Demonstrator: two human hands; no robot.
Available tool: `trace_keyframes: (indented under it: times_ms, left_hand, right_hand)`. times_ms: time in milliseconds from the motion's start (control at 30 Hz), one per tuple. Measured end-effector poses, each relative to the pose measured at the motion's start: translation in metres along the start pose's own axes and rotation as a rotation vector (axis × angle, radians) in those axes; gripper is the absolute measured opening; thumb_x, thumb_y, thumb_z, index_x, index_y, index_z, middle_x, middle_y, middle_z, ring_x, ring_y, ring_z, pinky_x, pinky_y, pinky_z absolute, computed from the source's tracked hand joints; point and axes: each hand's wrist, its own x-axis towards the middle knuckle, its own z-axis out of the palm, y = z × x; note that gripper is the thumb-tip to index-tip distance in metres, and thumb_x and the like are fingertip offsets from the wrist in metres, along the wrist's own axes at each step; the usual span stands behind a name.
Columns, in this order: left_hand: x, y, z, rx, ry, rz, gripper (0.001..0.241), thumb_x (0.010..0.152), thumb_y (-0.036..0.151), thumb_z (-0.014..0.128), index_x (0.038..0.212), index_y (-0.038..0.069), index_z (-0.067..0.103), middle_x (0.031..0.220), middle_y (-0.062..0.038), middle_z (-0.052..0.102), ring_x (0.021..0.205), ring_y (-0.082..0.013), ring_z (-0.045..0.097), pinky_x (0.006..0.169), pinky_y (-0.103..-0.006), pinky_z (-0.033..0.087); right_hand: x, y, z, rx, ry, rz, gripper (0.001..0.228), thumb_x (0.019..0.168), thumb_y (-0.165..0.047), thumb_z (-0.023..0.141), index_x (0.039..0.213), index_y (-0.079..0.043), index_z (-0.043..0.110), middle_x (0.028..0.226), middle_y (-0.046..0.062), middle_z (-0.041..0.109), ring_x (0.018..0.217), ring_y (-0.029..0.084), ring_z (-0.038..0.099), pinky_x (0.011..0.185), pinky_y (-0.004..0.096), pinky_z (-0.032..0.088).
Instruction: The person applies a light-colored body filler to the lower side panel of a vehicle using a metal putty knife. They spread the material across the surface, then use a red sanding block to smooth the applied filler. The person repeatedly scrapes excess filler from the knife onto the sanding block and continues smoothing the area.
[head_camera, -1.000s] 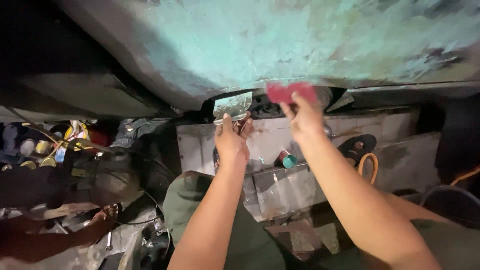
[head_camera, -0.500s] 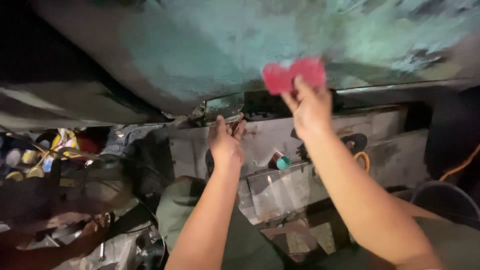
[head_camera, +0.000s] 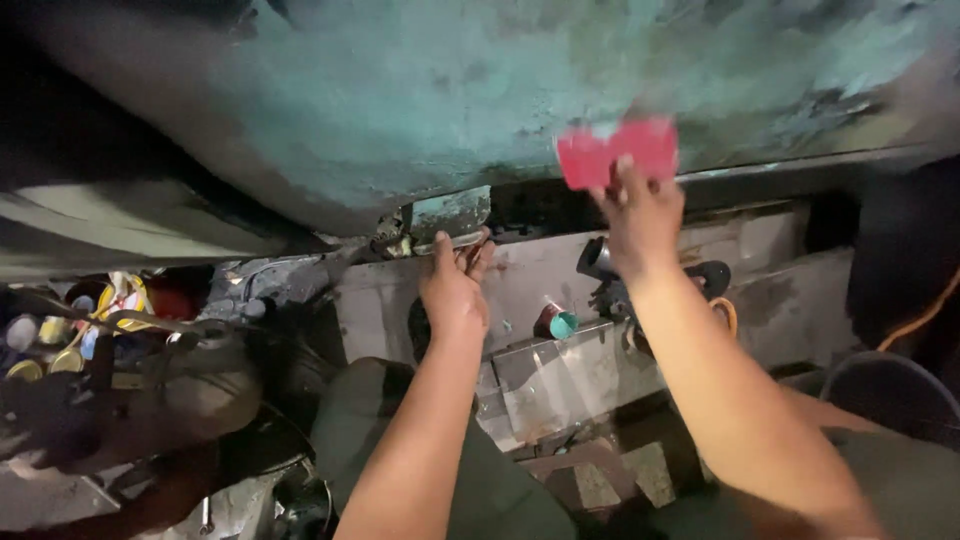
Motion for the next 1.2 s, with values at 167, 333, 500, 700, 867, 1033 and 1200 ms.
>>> trace_keyframes:
  times_ms: [167, 333, 500, 700, 867, 1033, 1200]
  left_hand:
    - [-0.003, -0.008, 0.000, 0.081, -0.031, -0.006, 0.059, 0.105, 0.025, 0.060, 0.147, -0.009, 0.036, 0.144, -0.037, 0.039, 0.121, -0.0495, 0.064, 0.110, -0.0557, 0.059]
    - [0.017, -0.023, -0.013, 0.063, -0.077, 0.043, 0.055, 0.105, 0.022, 0.061, 0.143, -0.010, 0.038, 0.136, -0.034, 0.045, 0.114, -0.0498, 0.067, 0.105, -0.0584, 0.061]
    - [0.023, -0.032, -0.012, 0.056, -0.072, 0.059, 0.061, 0.102, 0.022, 0.065, 0.149, -0.008, 0.039, 0.142, -0.036, 0.044, 0.116, -0.0533, 0.065, 0.104, -0.0618, 0.059]
    - [0.021, -0.033, -0.001, 0.102, -0.007, 0.040, 0.054, 0.105, 0.022, 0.061, 0.146, -0.007, 0.040, 0.134, -0.030, 0.051, 0.111, -0.0469, 0.068, 0.100, -0.0560, 0.062]
    - [0.014, -0.036, 0.011, 0.065, 0.042, 0.024, 0.064, 0.102, 0.019, 0.064, 0.149, -0.012, 0.035, 0.149, -0.042, 0.036, 0.125, -0.0580, 0.056, 0.099, -0.0632, 0.061]
    - [0.032, -0.055, 0.003, 0.257, -0.054, -0.022, 0.065, 0.104, 0.027, 0.063, 0.152, -0.008, 0.036, 0.144, -0.033, 0.046, 0.120, -0.0473, 0.065, 0.090, -0.0565, 0.063]
    - [0.063, -0.094, 0.044, 0.521, -0.182, -0.142, 0.062, 0.105, 0.035, 0.059, 0.153, 0.002, 0.037, 0.123, -0.029, 0.070, 0.102, -0.0375, 0.078, 0.075, -0.0465, 0.061]
  right_hand:
    - [0.029, 0.062, -0.028, -0.091, 0.104, 0.381, 0.045, 0.091, -0.008, 0.075, 0.130, 0.007, 0.057, 0.105, 0.020, 0.053, 0.093, 0.027, 0.068, 0.088, 0.051, 0.068]
    - [0.043, 0.007, 0.006, 0.229, 0.123, 0.305, 0.025, 0.086, 0.005, 0.075, 0.110, 0.005, 0.066, 0.096, 0.016, 0.061, 0.094, 0.032, 0.069, 0.093, 0.047, 0.066]
    - [0.022, -0.023, -0.013, 0.107, -0.009, 0.018, 0.029, 0.092, -0.014, 0.080, 0.116, -0.016, 0.064, 0.103, -0.003, 0.064, 0.099, 0.015, 0.069, 0.099, 0.046, 0.068]
    - [0.044, 0.067, -0.035, -0.027, 0.147, 0.381, 0.041, 0.086, -0.005, 0.078, 0.123, -0.001, 0.061, 0.113, 0.017, 0.061, 0.093, 0.032, 0.073, 0.077, 0.049, 0.071]
    - [0.046, -0.022, -0.015, 0.224, -0.056, 0.177, 0.041, 0.094, -0.008, 0.073, 0.131, -0.001, 0.057, 0.117, 0.013, 0.056, 0.112, 0.027, 0.061, 0.088, 0.038, 0.071]
    - [0.026, -0.107, -0.050, 0.035, -0.031, -0.033, 0.022, 0.093, -0.020, 0.083, 0.108, -0.018, 0.067, 0.083, -0.002, 0.053, 0.074, 0.015, 0.067, 0.076, 0.040, 0.075]
    - [0.004, -0.091, -0.132, -0.006, 0.111, 0.040, 0.023, 0.097, -0.016, 0.075, 0.117, -0.017, 0.063, 0.095, 0.000, 0.060, 0.081, 0.017, 0.071, 0.083, 0.044, 0.070]
